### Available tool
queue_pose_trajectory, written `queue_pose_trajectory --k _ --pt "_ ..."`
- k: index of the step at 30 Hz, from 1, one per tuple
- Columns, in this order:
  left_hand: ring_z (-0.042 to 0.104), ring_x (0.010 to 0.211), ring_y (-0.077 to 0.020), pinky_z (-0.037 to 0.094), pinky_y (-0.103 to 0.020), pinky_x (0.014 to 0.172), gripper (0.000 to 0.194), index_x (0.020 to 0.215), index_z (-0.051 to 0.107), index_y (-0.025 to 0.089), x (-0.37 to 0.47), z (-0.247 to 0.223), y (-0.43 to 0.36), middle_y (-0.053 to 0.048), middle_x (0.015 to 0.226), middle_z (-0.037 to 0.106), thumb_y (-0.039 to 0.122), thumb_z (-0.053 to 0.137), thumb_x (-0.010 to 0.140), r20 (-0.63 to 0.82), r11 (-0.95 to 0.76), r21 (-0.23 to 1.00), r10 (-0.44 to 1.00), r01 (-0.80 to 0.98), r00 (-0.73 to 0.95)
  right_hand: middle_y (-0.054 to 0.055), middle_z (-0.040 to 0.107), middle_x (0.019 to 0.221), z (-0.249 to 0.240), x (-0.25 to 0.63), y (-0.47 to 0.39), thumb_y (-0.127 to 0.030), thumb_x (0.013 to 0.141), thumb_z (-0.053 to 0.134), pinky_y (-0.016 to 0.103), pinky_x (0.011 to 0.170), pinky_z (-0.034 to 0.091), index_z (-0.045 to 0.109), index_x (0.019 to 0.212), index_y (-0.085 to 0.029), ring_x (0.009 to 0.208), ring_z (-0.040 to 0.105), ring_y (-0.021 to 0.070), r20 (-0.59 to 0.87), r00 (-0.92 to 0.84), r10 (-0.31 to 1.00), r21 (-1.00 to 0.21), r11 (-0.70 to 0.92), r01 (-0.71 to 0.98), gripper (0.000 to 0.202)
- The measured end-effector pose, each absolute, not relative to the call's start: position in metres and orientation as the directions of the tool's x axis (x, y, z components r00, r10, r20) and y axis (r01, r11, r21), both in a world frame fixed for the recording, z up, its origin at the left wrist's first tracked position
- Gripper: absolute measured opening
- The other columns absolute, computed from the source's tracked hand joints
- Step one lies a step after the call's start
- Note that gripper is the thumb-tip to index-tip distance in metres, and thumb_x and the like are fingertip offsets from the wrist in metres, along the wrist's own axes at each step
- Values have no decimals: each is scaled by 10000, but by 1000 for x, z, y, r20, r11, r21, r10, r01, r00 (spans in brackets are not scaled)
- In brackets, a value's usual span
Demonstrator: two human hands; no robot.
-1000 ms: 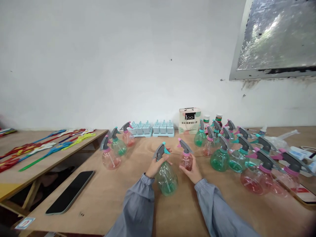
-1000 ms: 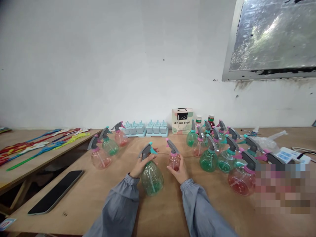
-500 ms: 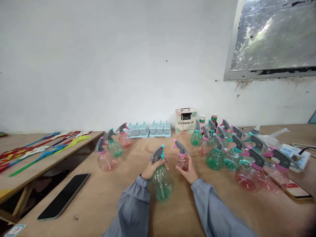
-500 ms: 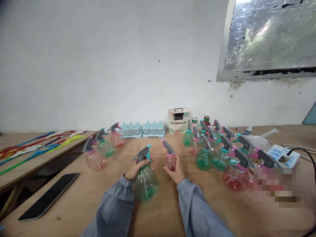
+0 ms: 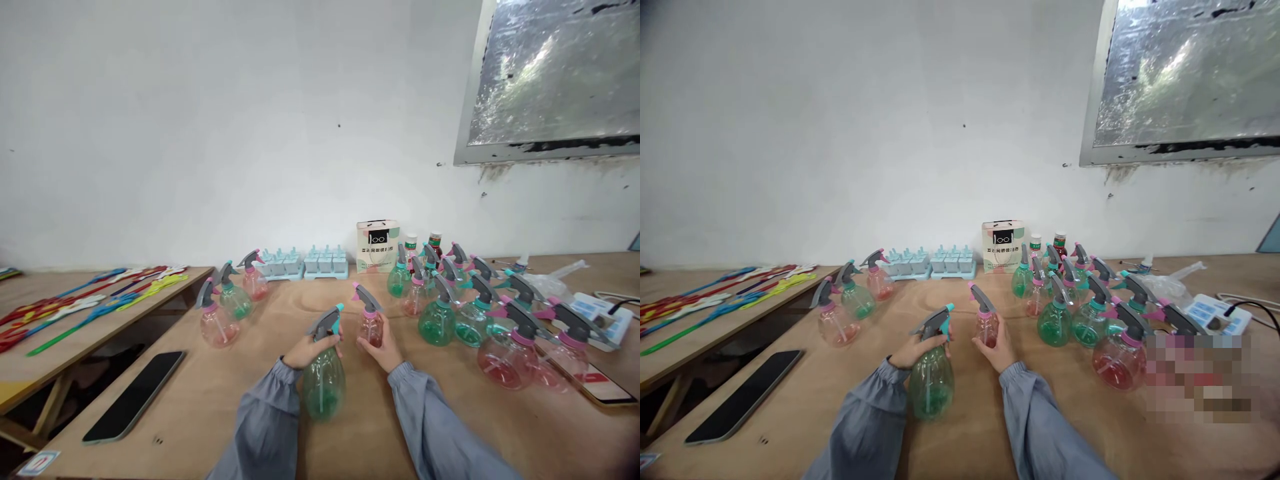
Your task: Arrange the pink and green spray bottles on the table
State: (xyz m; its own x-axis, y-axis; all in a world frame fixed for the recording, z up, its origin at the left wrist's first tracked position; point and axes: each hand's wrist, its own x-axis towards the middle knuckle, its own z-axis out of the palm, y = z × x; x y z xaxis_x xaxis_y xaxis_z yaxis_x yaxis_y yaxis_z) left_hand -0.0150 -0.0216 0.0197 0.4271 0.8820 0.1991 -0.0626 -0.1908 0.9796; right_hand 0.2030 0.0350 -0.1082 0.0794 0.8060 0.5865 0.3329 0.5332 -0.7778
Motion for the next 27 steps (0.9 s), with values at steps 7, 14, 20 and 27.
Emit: queue_pose_trajectory --k 7,14,20,27 --pt "661 669 -139 537 -360 770 520 1172 601 222 -15 22 -23 -93 1199 643 479 744 743 301 -304 951 864 -58 403 146 546 1326 -109 204 35 -507 702 736 515 1081 403 329 1388 -219 1243 536 301 580 71 812 -779 526 341 848" --pt "662 655 -166 562 -358 734 451 963 649 179 -21 23 -27 -64 929 705 559 712 729 302 -321 947 912 25 278 147 536 1341 -109 204 35 -514 709 728 511 1091 395 317 1396 -214 1262 525 299 566 58 823 -790 520 327 855" --pt "706 888 -223 534 -392 932 477 1093 679 200 -51 35 -39 -109 1172 706 508 709 731 498 -476 809 867 344 29 141 546 1333 -109 203 34 -511 697 741 514 1084 404 335 1391 -220 1251 538 300 559 72 826 -799 513 313 855" --pt "678 983 -290 525 -426 935 428 898 714 199 -172 18 -59 -57 936 747 567 671 684 566 -191 752 677 631 -471 148 554 1338 -108 203 33 -518 685 748 521 1089 396 332 1386 -218 1253 539 300 543 83 836 -812 497 307 868"
